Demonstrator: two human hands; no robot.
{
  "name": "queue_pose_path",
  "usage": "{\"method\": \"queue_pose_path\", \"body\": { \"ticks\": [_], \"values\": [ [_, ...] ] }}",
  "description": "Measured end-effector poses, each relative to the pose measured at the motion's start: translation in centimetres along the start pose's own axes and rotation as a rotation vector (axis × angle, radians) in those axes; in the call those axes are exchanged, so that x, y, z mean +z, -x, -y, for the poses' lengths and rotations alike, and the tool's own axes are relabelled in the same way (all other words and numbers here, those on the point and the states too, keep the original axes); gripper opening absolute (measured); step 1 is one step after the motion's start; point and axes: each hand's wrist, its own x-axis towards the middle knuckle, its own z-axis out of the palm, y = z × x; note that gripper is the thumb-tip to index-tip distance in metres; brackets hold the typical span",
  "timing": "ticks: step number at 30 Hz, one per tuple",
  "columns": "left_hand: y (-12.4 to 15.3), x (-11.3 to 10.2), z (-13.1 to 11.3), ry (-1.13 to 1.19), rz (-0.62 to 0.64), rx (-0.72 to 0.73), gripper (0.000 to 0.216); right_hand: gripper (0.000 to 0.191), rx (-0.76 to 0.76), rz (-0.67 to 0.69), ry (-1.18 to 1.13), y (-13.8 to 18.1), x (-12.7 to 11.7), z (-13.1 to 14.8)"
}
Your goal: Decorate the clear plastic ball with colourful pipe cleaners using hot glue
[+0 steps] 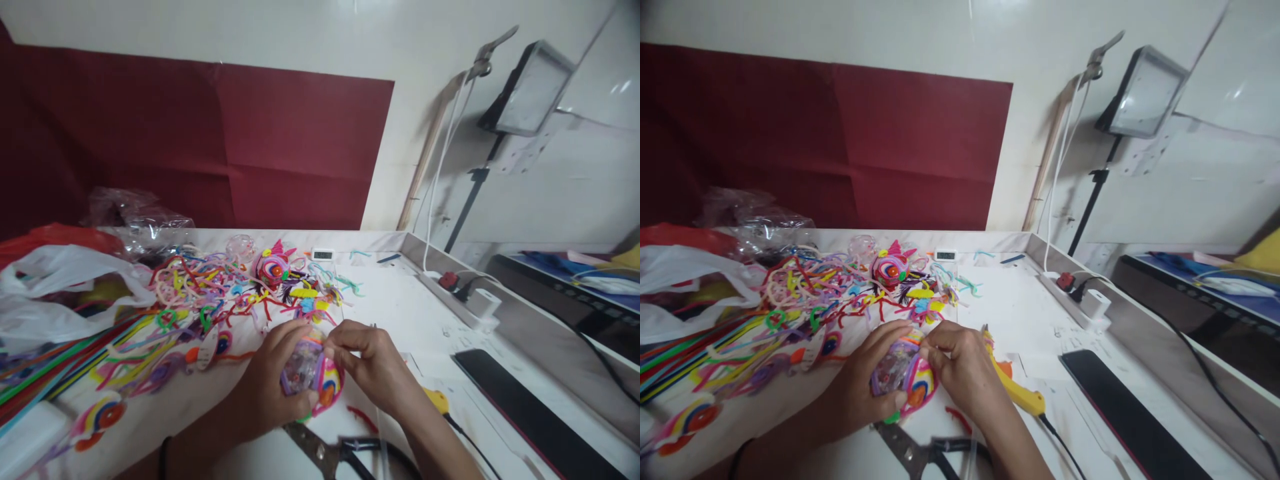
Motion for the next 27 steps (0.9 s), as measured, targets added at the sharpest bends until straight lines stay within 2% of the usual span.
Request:
{"method": "queue_pose_path", "body": {
  "ticks": [12, 17, 27],
  "values": [
    [-0.14, -0.12, -0.11, 0.018, -0.027, 0.003, 0.072, 0.022, 0.023, -0.022, -0.015, -0.03, 0.06, -0.11],
    [-0.34, -0.28, -0.24, -0.001, 0.018, -0.012, 0.072, 0.019, 0.034, -0.015, -0.023, -0.12, -0.01, -0.33],
    [-0.97, -0.54, -0.14, -0.028, 0.023, -0.056, 0.068, 0.019, -0.005, -0.010, 0.079, -0.67, -0.15, -0.62]
  ]
}}
